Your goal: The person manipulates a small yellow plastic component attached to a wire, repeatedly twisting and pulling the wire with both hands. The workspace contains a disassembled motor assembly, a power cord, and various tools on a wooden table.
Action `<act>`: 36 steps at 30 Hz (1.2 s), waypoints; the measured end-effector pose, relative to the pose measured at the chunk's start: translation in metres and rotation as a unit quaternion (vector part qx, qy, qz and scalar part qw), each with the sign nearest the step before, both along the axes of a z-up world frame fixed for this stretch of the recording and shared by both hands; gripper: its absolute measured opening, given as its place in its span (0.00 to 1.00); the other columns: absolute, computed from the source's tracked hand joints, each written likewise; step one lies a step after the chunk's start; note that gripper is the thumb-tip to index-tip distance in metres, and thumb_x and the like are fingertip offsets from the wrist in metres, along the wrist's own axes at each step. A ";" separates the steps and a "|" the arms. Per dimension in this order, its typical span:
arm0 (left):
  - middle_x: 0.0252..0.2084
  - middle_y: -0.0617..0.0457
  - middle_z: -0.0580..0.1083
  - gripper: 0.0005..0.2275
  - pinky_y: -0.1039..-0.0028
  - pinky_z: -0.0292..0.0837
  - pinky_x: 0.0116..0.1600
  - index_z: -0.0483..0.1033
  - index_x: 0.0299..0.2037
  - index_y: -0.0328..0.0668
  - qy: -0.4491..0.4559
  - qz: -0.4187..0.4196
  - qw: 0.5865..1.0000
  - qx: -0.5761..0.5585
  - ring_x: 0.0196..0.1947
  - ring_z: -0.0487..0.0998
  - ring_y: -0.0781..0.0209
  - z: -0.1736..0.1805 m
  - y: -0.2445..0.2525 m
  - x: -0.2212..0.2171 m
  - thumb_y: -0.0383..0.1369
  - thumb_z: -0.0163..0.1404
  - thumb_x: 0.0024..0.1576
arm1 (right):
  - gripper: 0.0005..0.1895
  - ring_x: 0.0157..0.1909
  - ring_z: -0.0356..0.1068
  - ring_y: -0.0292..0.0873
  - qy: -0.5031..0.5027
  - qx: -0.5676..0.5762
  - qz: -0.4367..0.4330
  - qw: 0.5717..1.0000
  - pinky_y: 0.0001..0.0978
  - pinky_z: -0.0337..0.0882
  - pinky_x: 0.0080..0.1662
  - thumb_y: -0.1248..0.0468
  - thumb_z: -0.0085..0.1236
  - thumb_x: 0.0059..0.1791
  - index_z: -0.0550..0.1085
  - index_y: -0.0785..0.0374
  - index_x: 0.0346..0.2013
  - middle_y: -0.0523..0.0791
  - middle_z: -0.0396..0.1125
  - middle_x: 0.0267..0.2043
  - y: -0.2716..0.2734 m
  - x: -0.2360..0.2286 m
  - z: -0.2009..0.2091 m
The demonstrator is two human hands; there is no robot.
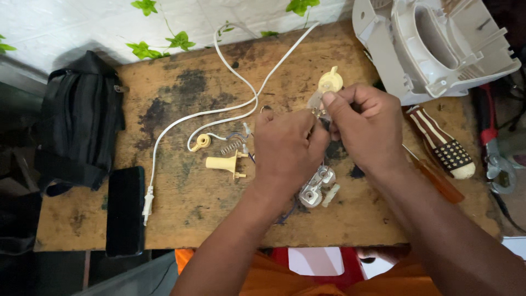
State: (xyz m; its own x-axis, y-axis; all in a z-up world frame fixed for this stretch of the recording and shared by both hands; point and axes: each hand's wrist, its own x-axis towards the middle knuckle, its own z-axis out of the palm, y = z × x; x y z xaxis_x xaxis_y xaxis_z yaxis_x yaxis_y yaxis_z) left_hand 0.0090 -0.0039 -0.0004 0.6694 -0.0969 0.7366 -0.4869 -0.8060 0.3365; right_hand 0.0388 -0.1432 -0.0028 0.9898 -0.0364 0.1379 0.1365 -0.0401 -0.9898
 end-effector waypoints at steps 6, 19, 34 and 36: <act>0.16 0.50 0.68 0.06 0.62 0.67 0.38 0.72 0.23 0.48 0.045 -0.013 0.999 -0.003 0.22 0.78 0.49 0.000 0.008 -0.001 0.31 0.53 0.52 | 0.11 0.19 0.67 0.37 0.003 0.057 0.012 0.998 0.26 0.73 0.24 0.70 0.61 0.56 0.75 0.72 0.30 0.50 0.63 0.17 -0.002 0.003 -0.003; 0.18 0.46 0.73 0.08 0.78 0.68 0.10 0.85 0.33 0.39 0.509 0.014 0.722 -0.468 0.11 0.68 0.65 0.033 0.010 0.010 0.33 0.55 0.49 | 0.10 0.26 0.73 0.39 0.008 0.121 0.032 0.992 0.29 0.79 0.30 0.68 0.63 0.56 0.75 0.71 0.33 0.51 0.67 0.22 0.001 0.006 -0.012; 0.13 0.46 0.65 0.06 0.72 0.69 0.11 0.80 0.22 0.36 0.498 -0.011 0.714 -0.492 0.13 0.63 0.66 0.047 0.015 0.008 0.28 0.51 0.48 | 0.11 0.26 0.75 0.39 0.028 0.141 0.040 0.989 0.28 0.81 0.31 0.67 0.62 0.56 0.74 0.70 0.32 0.48 0.67 0.23 0.001 0.008 -0.016; 0.17 0.48 0.68 0.07 0.78 0.75 0.13 0.82 0.32 0.34 0.511 -0.051 0.719 -0.469 0.14 0.66 0.68 0.062 0.017 0.001 0.28 0.52 0.51 | 0.11 0.27 0.75 0.40 0.029 0.136 0.038 0.990 0.29 0.82 0.31 0.66 0.60 0.57 0.74 0.68 0.32 0.48 0.68 0.23 0.001 0.007 -0.013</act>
